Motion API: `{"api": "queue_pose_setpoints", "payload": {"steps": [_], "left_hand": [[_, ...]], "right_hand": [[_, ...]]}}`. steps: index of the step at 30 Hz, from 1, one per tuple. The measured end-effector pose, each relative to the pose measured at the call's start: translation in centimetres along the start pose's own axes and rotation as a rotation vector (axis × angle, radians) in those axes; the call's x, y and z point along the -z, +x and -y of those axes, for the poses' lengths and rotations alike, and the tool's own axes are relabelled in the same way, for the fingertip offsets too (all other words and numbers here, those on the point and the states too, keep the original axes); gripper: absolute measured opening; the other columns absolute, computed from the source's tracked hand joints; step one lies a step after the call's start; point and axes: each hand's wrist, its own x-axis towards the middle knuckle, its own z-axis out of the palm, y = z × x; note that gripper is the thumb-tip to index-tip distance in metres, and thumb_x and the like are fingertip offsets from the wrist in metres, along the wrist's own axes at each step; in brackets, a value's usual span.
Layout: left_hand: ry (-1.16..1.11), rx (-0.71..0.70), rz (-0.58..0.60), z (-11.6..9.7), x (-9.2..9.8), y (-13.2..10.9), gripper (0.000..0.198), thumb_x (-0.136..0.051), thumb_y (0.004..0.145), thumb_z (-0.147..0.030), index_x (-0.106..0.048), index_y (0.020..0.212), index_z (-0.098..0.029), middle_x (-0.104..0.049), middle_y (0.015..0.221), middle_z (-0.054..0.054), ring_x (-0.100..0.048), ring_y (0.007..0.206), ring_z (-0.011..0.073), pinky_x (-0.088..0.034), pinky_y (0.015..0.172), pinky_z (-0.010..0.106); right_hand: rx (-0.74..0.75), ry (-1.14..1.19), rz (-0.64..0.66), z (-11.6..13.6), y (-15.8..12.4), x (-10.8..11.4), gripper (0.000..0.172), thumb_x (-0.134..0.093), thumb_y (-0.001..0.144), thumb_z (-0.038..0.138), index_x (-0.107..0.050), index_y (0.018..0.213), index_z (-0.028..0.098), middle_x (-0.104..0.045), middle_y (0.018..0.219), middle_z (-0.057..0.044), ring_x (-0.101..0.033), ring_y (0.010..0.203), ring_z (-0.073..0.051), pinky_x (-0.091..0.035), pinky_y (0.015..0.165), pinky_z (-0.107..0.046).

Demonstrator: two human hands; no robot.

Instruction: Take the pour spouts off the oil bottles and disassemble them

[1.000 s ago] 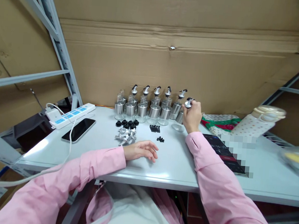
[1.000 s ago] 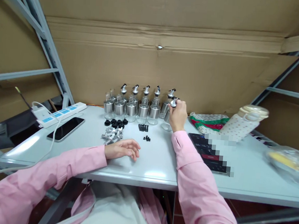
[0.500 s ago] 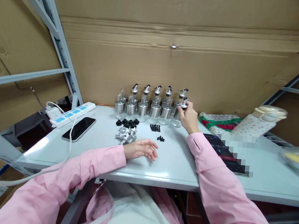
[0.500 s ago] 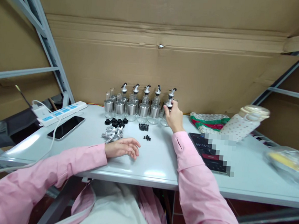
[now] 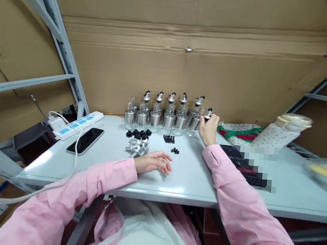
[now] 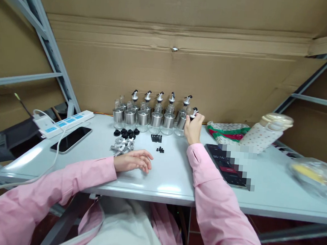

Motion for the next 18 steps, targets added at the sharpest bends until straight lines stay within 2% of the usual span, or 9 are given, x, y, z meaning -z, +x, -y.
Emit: {"api": "queue_pose_setpoints", "payload": {"steps": [5, 9, 15, 18], "left_hand": [[-0.008, 0.005, 0.004, 0.0, 0.1, 0.1, 0.045, -0.075, 0.061, -0.031, -0.055, 0.096, -0.012, -0.065, 0.08, 0.007, -0.063, 0.072, 0.0174, -0.041, 0.072, 0.032], [-0.011, 0.012, -0.003, 0.0, 0.0, 0.1, 0.045, -0.076, 0.06, -0.031, -0.055, 0.096, -0.012, -0.065, 0.08, 0.007, -0.064, 0.071, 0.0172, -0.041, 0.072, 0.032], [-0.015, 0.015, 0.003, 0.0, 0.0, 0.1, 0.045, -0.075, 0.06, -0.031, -0.055, 0.096, -0.012, -0.065, 0.08, 0.007, -0.064, 0.071, 0.0171, -0.041, 0.072, 0.031], [-0.02, 0.021, -0.008, -0.1, 0.0, 0.1, 0.046, -0.074, 0.062, -0.031, -0.053, 0.097, -0.012, -0.065, 0.08, 0.007, -0.064, 0.072, 0.017, -0.04, 0.072, 0.031]], "right_hand": [[-0.012, -0.064, 0.086, -0.1, -0.2, -0.4, 0.034, -0.047, 0.077, 0.028, -0.043, 0.106, 0.009, -0.044, 0.106, -0.019, -0.047, 0.101, -0.029, -0.037, 0.09, -0.046], [-0.058, -0.085, 0.124, 0.0, -0.5, -0.5, 0.035, -0.045, 0.079, 0.032, -0.043, 0.107, 0.011, -0.046, 0.105, -0.018, -0.05, 0.095, -0.029, -0.04, 0.084, -0.046], [-0.04, -0.06, 0.037, 0.4, -0.5, 0.0, 0.037, -0.042, 0.082, 0.043, -0.048, 0.103, 0.013, -0.05, 0.1, -0.015, -0.052, 0.09, -0.026, -0.041, 0.08, -0.044], [0.088, 0.001, -0.056, 1.7, -0.4, 0.8, 0.034, -0.044, 0.082, 0.045, -0.053, 0.097, 0.015, -0.053, 0.095, -0.012, -0.052, 0.088, -0.024, -0.043, 0.079, -0.041]]}}
